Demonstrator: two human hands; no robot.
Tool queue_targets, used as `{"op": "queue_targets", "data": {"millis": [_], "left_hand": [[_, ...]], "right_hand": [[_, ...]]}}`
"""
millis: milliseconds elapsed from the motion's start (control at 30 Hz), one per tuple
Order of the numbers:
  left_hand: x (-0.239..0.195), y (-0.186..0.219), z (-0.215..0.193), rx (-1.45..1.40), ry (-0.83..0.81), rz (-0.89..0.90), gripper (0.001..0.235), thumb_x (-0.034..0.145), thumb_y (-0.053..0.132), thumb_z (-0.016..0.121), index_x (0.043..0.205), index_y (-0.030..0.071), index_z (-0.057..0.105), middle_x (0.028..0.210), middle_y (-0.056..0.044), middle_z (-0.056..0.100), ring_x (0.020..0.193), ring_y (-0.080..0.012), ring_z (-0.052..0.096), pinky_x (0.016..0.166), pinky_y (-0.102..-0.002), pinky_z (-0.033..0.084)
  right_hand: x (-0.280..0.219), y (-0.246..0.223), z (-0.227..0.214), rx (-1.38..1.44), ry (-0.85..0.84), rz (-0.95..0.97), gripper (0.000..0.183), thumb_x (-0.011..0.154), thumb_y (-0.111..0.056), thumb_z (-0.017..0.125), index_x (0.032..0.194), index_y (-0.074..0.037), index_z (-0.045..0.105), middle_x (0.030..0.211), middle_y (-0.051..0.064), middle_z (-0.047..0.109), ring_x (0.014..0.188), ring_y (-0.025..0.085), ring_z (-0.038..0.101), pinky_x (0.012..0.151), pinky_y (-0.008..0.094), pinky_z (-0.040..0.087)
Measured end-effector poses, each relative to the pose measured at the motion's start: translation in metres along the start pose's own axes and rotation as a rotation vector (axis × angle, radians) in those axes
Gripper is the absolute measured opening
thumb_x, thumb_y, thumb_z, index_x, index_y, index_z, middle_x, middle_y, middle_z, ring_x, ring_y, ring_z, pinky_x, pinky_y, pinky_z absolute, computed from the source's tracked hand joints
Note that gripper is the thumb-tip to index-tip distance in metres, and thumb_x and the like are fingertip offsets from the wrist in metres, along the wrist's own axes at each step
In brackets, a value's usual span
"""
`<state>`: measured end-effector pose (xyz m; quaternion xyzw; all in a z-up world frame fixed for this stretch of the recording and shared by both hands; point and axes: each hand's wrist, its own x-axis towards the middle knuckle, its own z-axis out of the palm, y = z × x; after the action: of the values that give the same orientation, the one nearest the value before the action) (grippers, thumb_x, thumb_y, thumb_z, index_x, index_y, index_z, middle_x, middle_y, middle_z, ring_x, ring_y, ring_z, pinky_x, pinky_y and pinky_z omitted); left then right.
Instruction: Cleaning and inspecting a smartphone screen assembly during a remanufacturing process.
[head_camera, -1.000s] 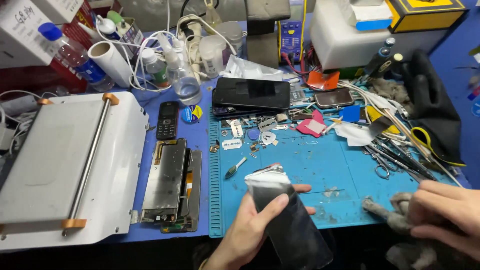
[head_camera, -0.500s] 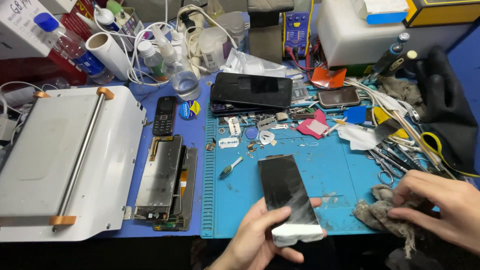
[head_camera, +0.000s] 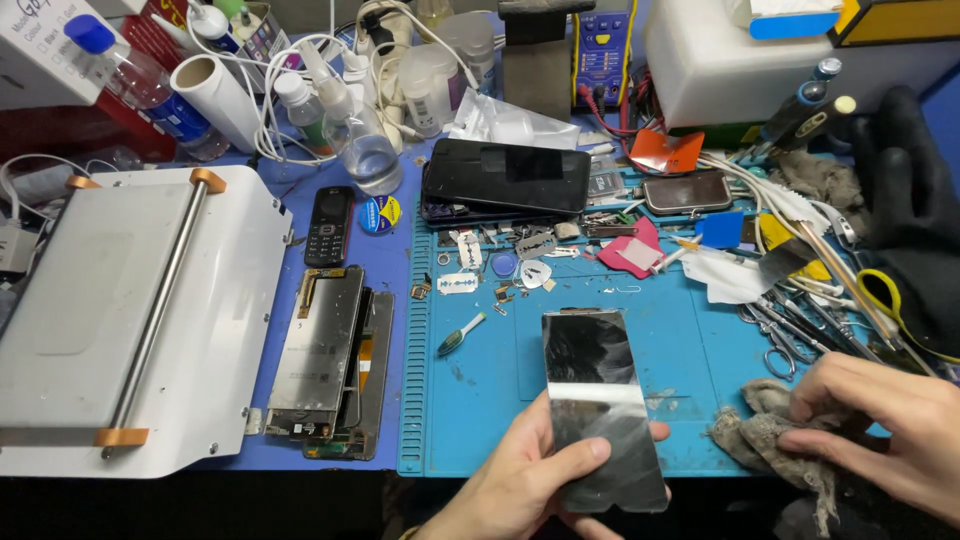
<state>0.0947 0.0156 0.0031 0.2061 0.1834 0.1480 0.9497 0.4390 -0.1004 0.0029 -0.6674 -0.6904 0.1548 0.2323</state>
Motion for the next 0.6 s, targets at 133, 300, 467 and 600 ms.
{"op": "queue_targets", "data": {"millis": [133, 300, 467, 600], "left_hand": [[-0.003, 0.002, 0.006, 0.17, 0.083, -0.04, 0.084, 0.098, 0.022, 0.07, 0.167, 0.025, 0.024, 0.151, -0.014, 0.063, 0.109, -0.028, 0.072, 0.069, -0.032, 0.07], [-0.028, -0.014, 0.006, 0.036, 0.215, -0.036, 0.082, 0.091, 0.014, 0.074, 0.16, 0.019, 0.031, 0.141, -0.023, 0.065, 0.121, -0.0388, 0.071, 0.08, -0.036, 0.067], [-0.028, -0.05, -0.026, -0.281, 0.378, 0.027, 0.121, 0.074, -0.007, 0.087, 0.159, 0.05, 0.023, 0.16, -0.018, 0.048, 0.112, -0.0548, 0.072, 0.085, -0.057, 0.068], [-0.037, -0.048, -0.016, 0.139, 0.165, 0.198, 0.111, 0.091, 0.002, 0.071, 0.161, 0.042, -0.005, 0.139, -0.012, 0.058, 0.113, -0.0267, 0.069, 0.099, -0.044, 0.061]], "right_hand": [[-0.004, -0.005, 0.001, 0.026, 0.001, 0.036, 0.018, 0.072, -0.039, 0.085, 0.079, -0.023, 0.079, 0.072, -0.012, 0.078, 0.059, 0.002, 0.075, 0.059, 0.017, 0.062], [-0.004, -0.009, 0.002, -0.008, 0.003, 0.029, 0.027, 0.069, -0.04, 0.085, 0.088, -0.022, 0.08, 0.082, -0.009, 0.078, 0.071, 0.006, 0.075, 0.067, 0.022, 0.057], [-0.002, -0.011, 0.004, 0.013, -0.015, -0.069, 0.036, 0.069, -0.041, 0.085, 0.098, -0.02, 0.078, 0.1, -0.007, 0.079, 0.094, 0.007, 0.079, 0.086, 0.022, 0.059], [-0.005, -0.021, 0.007, 0.021, -0.014, -0.045, 0.033, 0.07, -0.036, 0.082, 0.096, -0.016, 0.076, 0.093, -0.005, 0.08, 0.088, 0.009, 0.078, 0.084, 0.022, 0.058]]}}
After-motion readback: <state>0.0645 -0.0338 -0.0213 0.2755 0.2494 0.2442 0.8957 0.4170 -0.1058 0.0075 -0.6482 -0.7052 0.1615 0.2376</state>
